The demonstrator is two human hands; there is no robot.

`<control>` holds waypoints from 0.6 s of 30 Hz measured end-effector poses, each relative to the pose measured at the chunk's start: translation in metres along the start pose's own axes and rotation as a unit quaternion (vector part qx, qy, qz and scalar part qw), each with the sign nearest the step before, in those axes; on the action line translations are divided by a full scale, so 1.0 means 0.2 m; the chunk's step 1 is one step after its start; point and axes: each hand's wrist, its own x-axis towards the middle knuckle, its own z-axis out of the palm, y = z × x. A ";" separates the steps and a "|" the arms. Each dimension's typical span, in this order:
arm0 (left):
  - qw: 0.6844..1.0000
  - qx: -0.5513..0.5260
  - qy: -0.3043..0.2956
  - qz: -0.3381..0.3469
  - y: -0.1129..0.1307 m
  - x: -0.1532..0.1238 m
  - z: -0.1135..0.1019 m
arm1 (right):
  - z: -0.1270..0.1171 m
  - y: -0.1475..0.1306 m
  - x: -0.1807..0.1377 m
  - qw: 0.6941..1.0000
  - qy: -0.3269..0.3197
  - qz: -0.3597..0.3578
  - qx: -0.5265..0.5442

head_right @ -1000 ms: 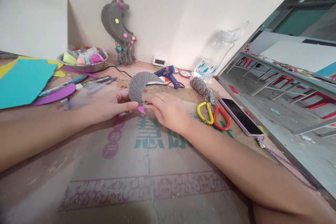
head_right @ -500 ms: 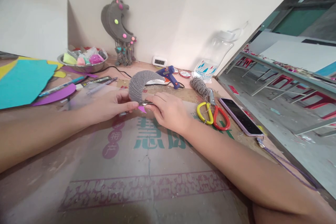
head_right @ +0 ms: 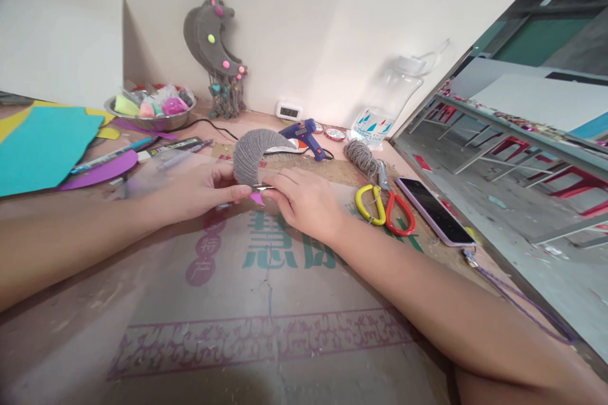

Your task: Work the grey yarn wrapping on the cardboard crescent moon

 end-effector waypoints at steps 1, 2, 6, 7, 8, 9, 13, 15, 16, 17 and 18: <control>1.000 0.002 0.000 0.002 0.00 0.00 0.00 | 0.00 0.00 0.00 1.000 -0.001 0.000 0.001; 1.000 0.004 0.001 0.005 -0.01 0.00 0.00 | 0.00 0.00 0.00 1.000 -0.001 0.001 0.002; 1.000 0.004 0.002 0.016 -0.02 0.01 0.00 | 0.00 -0.01 0.00 1.000 0.010 0.009 0.020; 1.000 0.000 0.001 0.016 -0.02 0.00 0.00 | -0.01 -0.01 0.00 0.999 0.021 0.018 0.030; 1.000 -0.006 0.000 0.014 -0.02 0.00 0.00 | -0.01 -0.01 0.00 0.998 0.033 0.029 0.041; 1.000 -0.014 -0.001 0.012 -0.01 0.00 0.00 | -0.01 -0.01 0.00 0.997 0.045 0.043 0.053; 0.999 -0.039 -0.009 0.005 0.00 -0.01 0.00 | 0.00 -0.01 0.01 0.987 0.060 0.104 0.107; 0.999 -0.033 -0.012 0.010 -0.01 0.00 0.00 | 0.00 -0.03 0.02 0.976 0.050 0.149 0.148; 1.000 -0.025 -0.010 0.010 -0.01 0.00 0.00 | 0.00 -0.04 0.03 0.969 0.040 0.172 0.171; 1.000 -0.016 -0.009 0.008 -0.01 0.00 0.00 | 0.00 -0.05 0.04 0.962 0.029 0.191 0.193; 1.000 -0.009 -0.008 0.005 -0.02 0.00 0.00 | 0.00 -0.06 0.05 0.955 0.019 0.205 0.213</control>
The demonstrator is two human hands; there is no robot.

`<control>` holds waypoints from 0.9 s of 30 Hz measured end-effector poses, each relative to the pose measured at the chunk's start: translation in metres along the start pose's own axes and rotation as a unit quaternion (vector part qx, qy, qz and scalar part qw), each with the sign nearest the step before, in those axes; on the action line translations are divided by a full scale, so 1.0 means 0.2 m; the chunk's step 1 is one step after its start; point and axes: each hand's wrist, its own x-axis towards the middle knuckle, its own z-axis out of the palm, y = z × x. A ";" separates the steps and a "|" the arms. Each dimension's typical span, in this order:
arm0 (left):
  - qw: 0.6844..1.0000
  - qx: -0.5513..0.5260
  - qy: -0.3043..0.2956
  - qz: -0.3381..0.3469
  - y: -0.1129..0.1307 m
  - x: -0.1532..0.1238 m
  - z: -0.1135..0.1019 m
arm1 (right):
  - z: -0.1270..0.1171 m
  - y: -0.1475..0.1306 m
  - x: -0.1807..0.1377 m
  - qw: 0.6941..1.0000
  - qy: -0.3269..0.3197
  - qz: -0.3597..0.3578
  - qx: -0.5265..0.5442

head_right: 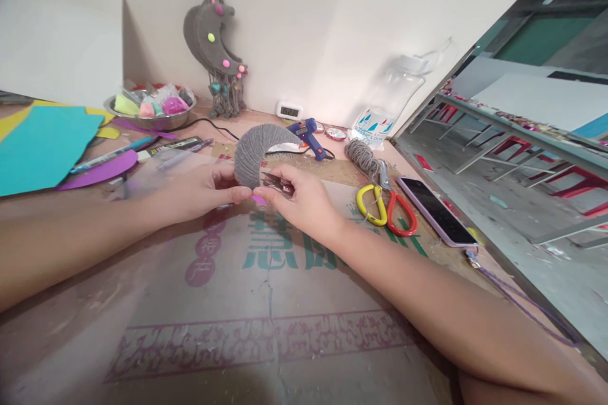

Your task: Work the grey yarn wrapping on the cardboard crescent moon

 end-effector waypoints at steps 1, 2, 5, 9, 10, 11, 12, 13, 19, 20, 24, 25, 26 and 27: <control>1.000 0.007 0.002 -0.002 0.00 0.00 0.00 | 0.01 -0.01 0.00 1.000 -0.008 0.011 0.013; 1.000 0.014 0.005 -0.002 -0.01 0.00 0.00 | 0.01 -0.02 0.00 1.000 -0.013 0.015 0.020; 1.000 0.020 0.014 0.001 -0.01 0.00 0.00 | 0.01 -0.02 -0.01 1.000 -0.012 -0.020 0.002; 1.000 -0.004 0.007 -0.005 -0.01 0.01 0.00 | -0.03 0.02 -0.02 0.989 -0.009 -0.130 -0.077; 1.000 -0.004 0.007 -0.008 -0.01 0.01 0.00 | -0.04 0.03 -0.02 0.983 -0.013 -0.153 -0.103; 1.000 -0.002 0.010 -0.010 -0.01 0.01 0.00 | -0.05 0.04 -0.02 0.976 -0.016 -0.172 -0.130; 1.000 0.003 0.013 -0.012 -0.01 0.01 0.00 | -0.06 0.05 -0.02 0.970 -0.019 -0.185 -0.154; 1.000 0.006 0.015 -0.012 -0.01 0.01 0.00 | -0.06 0.05 -0.01 0.965 -0.022 -0.193 -0.174; 1.000 0.014 0.021 -0.015 -0.01 0.00 0.00 | -0.05 0.06 -0.01 0.953 -0.017 -0.201 -0.226; 0.999 0.018 0.022 -0.015 -0.01 0.00 0.00 | -0.04 0.06 -0.01 0.951 -0.016 -0.202 -0.232; 0.999 0.028 0.025 -0.014 0.00 0.00 0.00 | -0.04 0.07 -0.01 0.946 -0.011 -0.208 -0.250; 0.999 0.028 0.025 -0.013 0.00 0.01 0.00 | -0.04 0.07 -0.01 0.945 -0.008 -0.211 -0.251; 0.999 0.029 0.024 -0.012 0.01 0.01 0.00 | -0.04 0.07 -0.01 0.944 -0.006 -0.214 -0.251; 0.999 0.030 0.022 -0.010 0.01 0.01 0.00 | -0.04 0.07 -0.01 0.943 -0.003 -0.217 -0.251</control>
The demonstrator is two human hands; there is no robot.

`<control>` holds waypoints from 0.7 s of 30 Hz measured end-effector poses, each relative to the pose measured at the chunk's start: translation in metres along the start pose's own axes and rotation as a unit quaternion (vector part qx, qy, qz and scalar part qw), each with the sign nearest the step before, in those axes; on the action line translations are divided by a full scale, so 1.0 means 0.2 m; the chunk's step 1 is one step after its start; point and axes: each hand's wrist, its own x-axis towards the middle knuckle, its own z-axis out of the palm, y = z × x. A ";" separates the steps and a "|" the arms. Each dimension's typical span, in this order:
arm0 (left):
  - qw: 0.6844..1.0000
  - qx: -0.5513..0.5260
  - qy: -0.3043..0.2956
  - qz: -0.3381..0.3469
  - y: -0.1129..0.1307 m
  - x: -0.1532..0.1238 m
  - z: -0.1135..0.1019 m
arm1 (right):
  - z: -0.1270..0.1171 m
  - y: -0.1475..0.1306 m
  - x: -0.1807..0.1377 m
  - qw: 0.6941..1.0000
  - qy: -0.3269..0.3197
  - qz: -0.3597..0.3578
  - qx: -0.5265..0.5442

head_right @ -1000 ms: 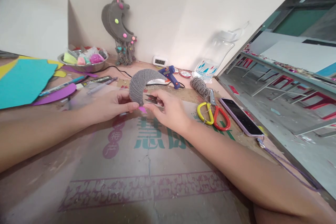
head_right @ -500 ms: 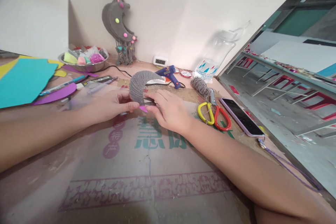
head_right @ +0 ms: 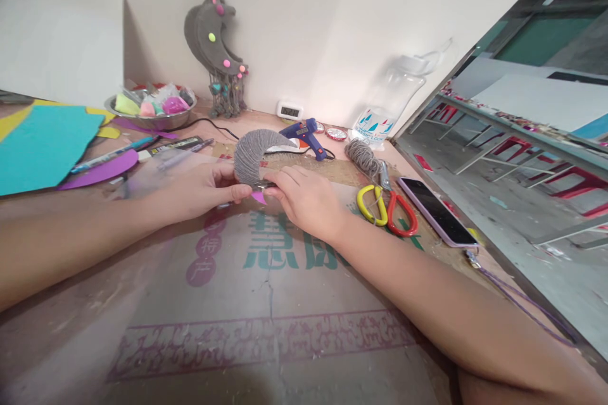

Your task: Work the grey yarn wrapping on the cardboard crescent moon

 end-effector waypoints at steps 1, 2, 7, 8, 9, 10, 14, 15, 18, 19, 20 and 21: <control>1.000 0.000 -0.003 0.004 0.00 0.00 0.00 | 0.00 0.00 0.00 1.000 0.002 -0.002 -0.001; 1.000 0.000 -0.006 0.006 0.00 0.00 0.00 | 0.00 0.00 0.00 1.000 0.003 -0.004 -0.001; 1.000 -0.002 -0.010 0.005 -0.01 0.00 0.00 | 0.00 0.00 0.00 1.000 0.008 -0.014 -0.009; 1.000 -0.001 -0.009 0.005 -0.01 0.00 0.00 | 0.00 0.00 0.00 1.000 0.010 -0.016 -0.011; 1.000 0.000 -0.009 0.005 -0.01 0.00 0.00 | 0.00 0.00 0.00 1.000 0.011 -0.018 -0.013; 1.000 0.001 -0.010 0.006 -0.01 0.00 0.00 | 0.00 0.00 0.00 1.000 0.012 -0.019 -0.015; 1.000 -0.006 -0.010 0.008 0.00 0.00 0.00 | 0.00 0.00 0.00 1.000 0.009 -0.023 -0.015; 1.000 -0.009 -0.008 0.008 -0.01 0.00 0.00 | 0.00 0.00 0.00 1.000 0.008 -0.024 -0.013; 1.000 -0.015 -0.003 0.014 -0.01 0.00 0.00 | 0.00 -0.01 0.00 1.000 0.005 -0.027 -0.009; 1.000 -0.018 -0.002 0.015 -0.01 0.00 0.00 | 0.00 -0.01 0.00 1.000 0.005 -0.025 -0.006; 1.000 -0.021 0.000 0.013 -0.01 0.00 0.00 | 0.00 -0.01 0.00 1.000 0.009 -0.020 0.000; 1.000 -0.023 0.002 0.011 -0.01 0.00 0.01 | 0.00 -0.01 0.00 1.000 0.014 -0.012 0.009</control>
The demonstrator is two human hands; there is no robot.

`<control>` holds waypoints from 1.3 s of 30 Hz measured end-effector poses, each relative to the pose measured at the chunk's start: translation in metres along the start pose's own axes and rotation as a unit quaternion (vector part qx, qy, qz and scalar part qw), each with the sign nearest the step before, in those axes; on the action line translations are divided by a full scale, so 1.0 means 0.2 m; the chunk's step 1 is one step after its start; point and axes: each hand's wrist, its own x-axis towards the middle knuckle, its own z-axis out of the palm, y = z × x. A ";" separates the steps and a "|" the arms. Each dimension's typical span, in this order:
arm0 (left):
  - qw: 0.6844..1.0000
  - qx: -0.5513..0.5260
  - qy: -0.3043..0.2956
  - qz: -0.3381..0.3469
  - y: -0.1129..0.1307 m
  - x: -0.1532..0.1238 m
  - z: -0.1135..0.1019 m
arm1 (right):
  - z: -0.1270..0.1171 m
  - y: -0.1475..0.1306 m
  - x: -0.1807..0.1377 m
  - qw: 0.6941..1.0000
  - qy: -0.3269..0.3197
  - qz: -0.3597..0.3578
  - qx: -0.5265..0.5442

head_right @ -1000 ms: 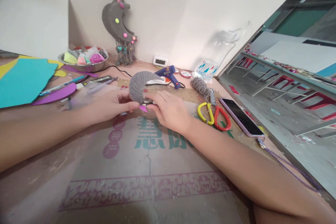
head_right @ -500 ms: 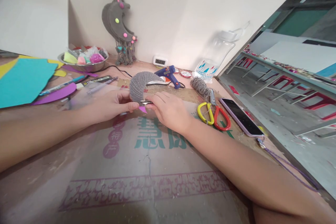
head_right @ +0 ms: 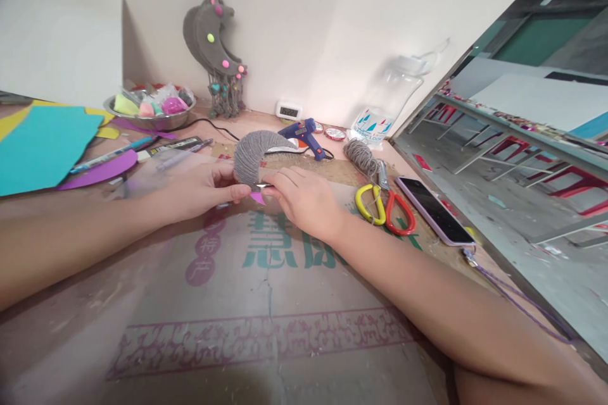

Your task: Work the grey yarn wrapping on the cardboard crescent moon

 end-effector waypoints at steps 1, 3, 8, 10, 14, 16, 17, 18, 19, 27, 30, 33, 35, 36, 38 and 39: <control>1.000 -0.003 0.001 -0.001 0.00 0.00 0.00 | 0.00 0.00 0.00 1.000 0.008 0.011 0.010; 1.000 -0.009 0.000 -0.001 0.00 0.00 0.00 | 0.00 0.00 0.00 0.999 0.021 0.034 0.029; 0.999 -0.021 0.003 -0.026 0.03 -0.01 0.00 | 0.01 0.01 -0.01 0.997 0.016 0.051 0.049; 0.999 -0.025 0.006 -0.028 0.04 -0.01 0.00 | 0.00 0.01 -0.01 0.997 0.016 0.056 0.057; 0.999 -0.039 -0.005 0.004 0.03 -0.01 0.00 | 0.00 -0.01 0.01 0.980 0.012 0.138 0.145; 0.999 -0.039 -0.014 0.015 0.01 0.00 0.01 | -0.01 -0.05 0.03 0.951 0.005 0.217 0.220; 0.999 -0.032 -0.015 0.020 0.01 0.00 0.01 | -0.01 -0.06 0.04 0.934 -0.001 0.253 0.254; 0.999 -0.023 -0.016 0.023 0.00 -0.01 0.01 | -0.01 -0.08 0.05 0.920 -0.010 0.275 0.280; 0.999 -0.014 -0.014 0.025 -0.01 -0.01 0.01 | 0.00 -0.09 0.06 0.911 -0.023 0.283 0.299; 1.000 0.010 -0.016 0.018 -0.02 -0.01 0.01 | 0.01 -0.10 0.05 0.919 -0.039 0.223 0.322; 1.000 -0.004 -0.019 0.020 -0.01 -0.01 0.00 | 0.02 -0.09 0.04 0.922 -0.037 0.214 0.322; 0.999 -0.028 -0.013 0.027 -0.01 -0.01 0.00 | 0.01 -0.10 0.04 0.920 -0.040 0.213 0.326; 0.999 -0.034 -0.011 0.026 0.00 -0.01 0.00 | 0.01 -0.10 0.05 0.918 -0.043 0.212 0.332; 0.999 -0.034 -0.012 0.024 0.01 -0.01 0.00 | 0.01 -0.10 0.05 0.917 -0.043 0.214 0.334; 0.999 -0.035 -0.013 0.015 0.02 -0.02 0.00 | 0.00 -0.10 0.05 0.913 -0.047 0.222 0.340; 0.999 -0.038 -0.009 0.009 0.02 -0.02 0.00 | 0.01 -0.10 0.06 0.910 -0.050 0.229 0.341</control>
